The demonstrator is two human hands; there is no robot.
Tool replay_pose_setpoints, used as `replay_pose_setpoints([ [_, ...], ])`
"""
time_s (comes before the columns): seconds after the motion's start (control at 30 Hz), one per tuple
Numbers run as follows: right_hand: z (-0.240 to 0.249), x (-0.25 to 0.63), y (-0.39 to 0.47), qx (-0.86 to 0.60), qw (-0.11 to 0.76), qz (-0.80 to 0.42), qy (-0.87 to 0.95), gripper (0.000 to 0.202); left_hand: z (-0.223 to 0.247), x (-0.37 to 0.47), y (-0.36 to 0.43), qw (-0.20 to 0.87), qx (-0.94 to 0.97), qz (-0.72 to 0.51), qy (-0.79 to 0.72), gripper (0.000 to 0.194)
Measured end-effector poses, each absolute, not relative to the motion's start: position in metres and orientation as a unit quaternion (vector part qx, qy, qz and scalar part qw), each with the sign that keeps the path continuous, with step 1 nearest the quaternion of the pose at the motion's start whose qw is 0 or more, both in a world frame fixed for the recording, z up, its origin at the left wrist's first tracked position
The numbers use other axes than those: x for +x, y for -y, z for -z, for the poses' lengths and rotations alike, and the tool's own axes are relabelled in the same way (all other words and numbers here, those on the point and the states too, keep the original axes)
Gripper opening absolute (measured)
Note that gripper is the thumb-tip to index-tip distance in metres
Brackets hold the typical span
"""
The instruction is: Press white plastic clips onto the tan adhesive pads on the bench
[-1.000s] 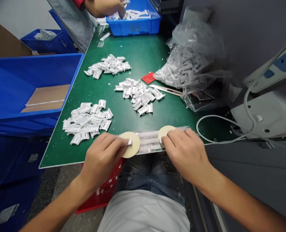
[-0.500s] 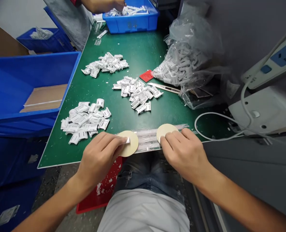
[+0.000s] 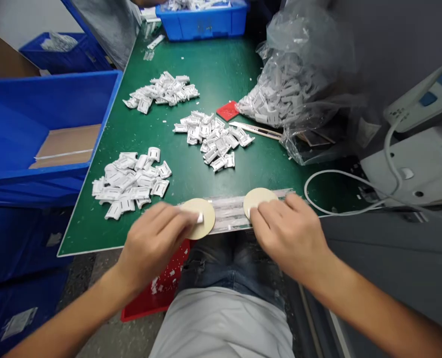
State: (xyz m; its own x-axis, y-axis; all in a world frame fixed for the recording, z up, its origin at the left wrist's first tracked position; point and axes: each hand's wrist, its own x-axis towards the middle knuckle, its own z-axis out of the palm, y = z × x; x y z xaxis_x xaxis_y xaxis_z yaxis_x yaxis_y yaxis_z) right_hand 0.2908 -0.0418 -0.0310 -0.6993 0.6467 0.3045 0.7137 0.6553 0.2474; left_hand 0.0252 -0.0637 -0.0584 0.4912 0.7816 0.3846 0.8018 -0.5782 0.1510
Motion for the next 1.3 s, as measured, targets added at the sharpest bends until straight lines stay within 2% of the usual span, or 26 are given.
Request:
replay_pose_setpoints([
  [0.17, 0.032, 0.293, 0.04, -0.39, 0.09, 0.179, 0.899, 0.034, 0.06, 0.023, 0.063, 0.043, -0.865, 0.213, 0.451, 0.014],
  [0.3, 0.032, 0.292, 0.04, -0.387, 0.094, 0.156, 0.904, 0.027, 0.059, 0.023, 0.064, 0.016, -0.863, 0.217, 0.457, 0.011],
  [0.43, 0.028, 0.291, 0.038, -0.396, 0.076, 0.158, 0.901, 0.031, 0.055, 0.027, 0.063, 0.039, -0.859, 0.209, 0.465, 0.016],
  [0.73, 0.028, 0.29, 0.038, -0.407, 0.084, 0.129, 0.9, 0.03, 0.054, 0.025, 0.069, 0.019, -0.858, 0.22, 0.463, 0.014],
  [0.83, 0.031, 0.29, 0.035, -0.395, 0.104, 0.114, 0.906, 0.026, 0.056, 0.025, 0.068, 0.009, -0.852, 0.237, 0.467, 0.012],
  [1.3, 0.031, 0.29, 0.028, -0.404, 0.094, 0.097, 0.905, 0.021, 0.056, 0.025, 0.068, 0.025, -0.851, 0.231, 0.471, 0.014],
])
